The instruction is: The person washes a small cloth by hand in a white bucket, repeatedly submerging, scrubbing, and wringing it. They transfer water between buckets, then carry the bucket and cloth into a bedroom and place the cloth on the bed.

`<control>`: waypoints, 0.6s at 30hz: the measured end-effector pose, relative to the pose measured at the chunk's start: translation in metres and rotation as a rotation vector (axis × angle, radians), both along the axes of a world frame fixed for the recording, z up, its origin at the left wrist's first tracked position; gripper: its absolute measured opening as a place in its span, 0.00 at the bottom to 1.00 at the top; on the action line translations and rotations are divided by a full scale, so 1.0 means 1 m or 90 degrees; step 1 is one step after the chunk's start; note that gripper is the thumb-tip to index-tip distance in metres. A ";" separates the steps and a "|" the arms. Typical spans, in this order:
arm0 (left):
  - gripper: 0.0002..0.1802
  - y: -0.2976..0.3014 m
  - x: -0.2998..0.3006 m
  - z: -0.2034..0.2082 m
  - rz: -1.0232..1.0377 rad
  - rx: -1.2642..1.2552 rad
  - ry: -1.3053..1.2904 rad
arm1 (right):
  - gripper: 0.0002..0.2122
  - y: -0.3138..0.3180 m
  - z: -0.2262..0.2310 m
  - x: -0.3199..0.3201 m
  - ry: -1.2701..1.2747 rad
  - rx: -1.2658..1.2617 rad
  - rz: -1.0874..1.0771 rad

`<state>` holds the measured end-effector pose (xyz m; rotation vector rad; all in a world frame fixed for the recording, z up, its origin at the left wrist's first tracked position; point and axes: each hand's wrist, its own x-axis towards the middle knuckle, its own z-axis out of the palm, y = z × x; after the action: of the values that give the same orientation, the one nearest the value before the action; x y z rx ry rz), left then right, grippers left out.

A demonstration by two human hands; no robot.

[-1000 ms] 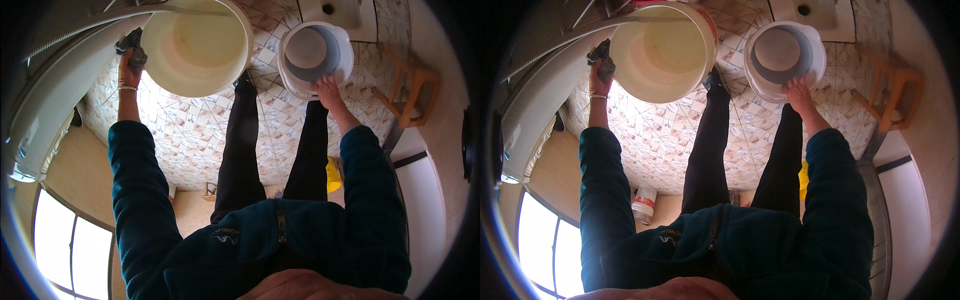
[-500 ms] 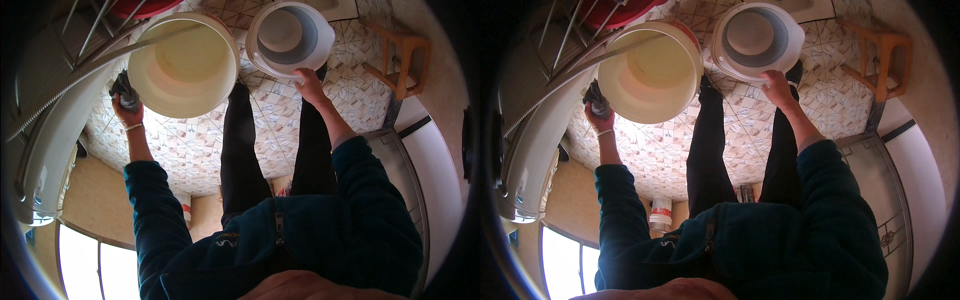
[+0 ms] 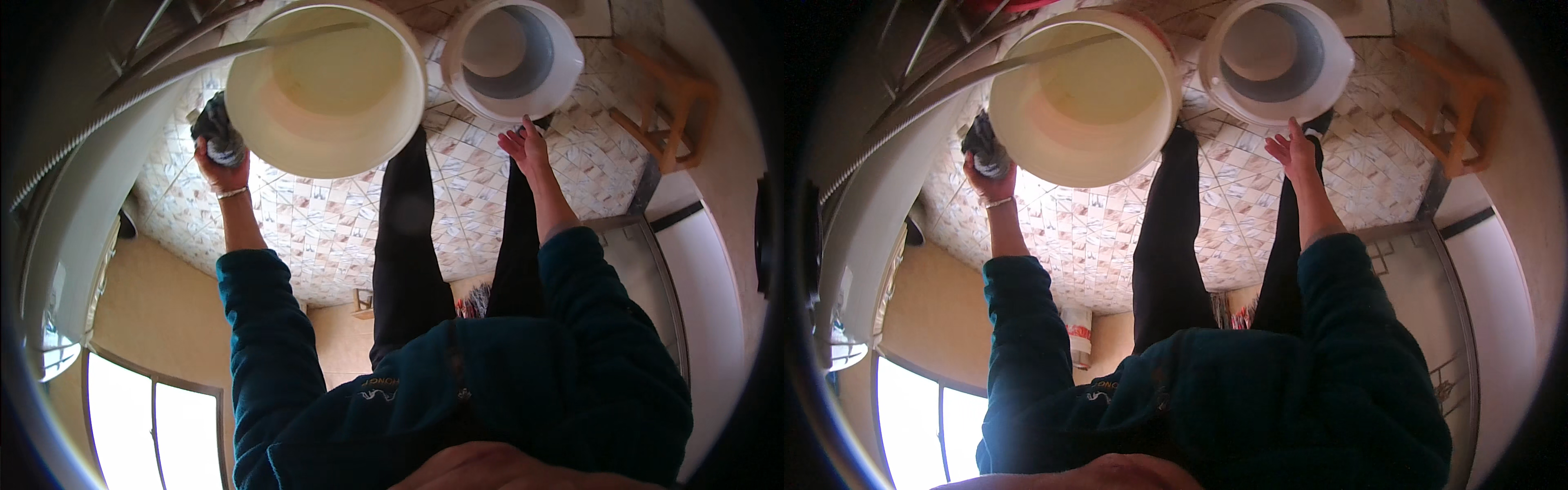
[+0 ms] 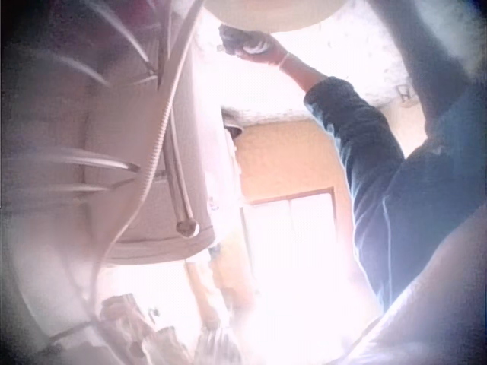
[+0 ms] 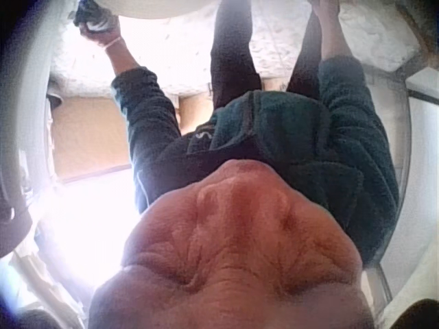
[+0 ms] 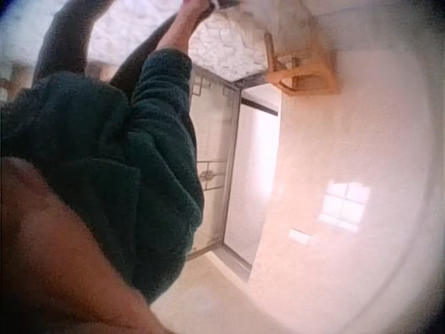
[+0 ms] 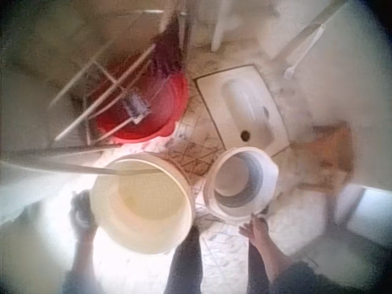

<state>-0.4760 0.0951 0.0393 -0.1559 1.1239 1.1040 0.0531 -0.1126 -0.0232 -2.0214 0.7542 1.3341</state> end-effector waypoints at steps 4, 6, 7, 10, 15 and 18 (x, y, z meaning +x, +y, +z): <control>0.31 0.022 -0.002 0.005 -0.058 0.064 -0.011 | 0.20 0.001 -0.051 -0.028 -0.007 0.232 -0.090; 0.31 0.037 0.001 -0.001 -0.080 0.060 0.001 | 0.20 0.004 -0.061 -0.025 -0.123 0.164 -0.111; 0.30 0.042 0.002 -0.002 -0.113 0.074 -0.038 | 0.21 0.004 -0.059 -0.017 -0.160 0.217 -0.136; 0.28 0.049 0.008 -0.004 -0.106 0.012 0.040 | 0.21 0.014 -0.042 0.034 -0.264 0.128 0.054; 0.22 0.045 0.036 0.011 -0.147 0.053 0.082 | 0.16 0.060 -0.004 0.125 -0.556 0.119 0.590; 0.21 0.039 0.068 0.025 -0.142 0.076 0.119 | 0.14 0.097 0.009 0.149 -0.491 0.109 0.770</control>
<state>-0.4083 0.1339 0.0648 0.1662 1.2056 0.9957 0.2019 -0.0156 -0.0141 -2.5984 -1.0392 0.8700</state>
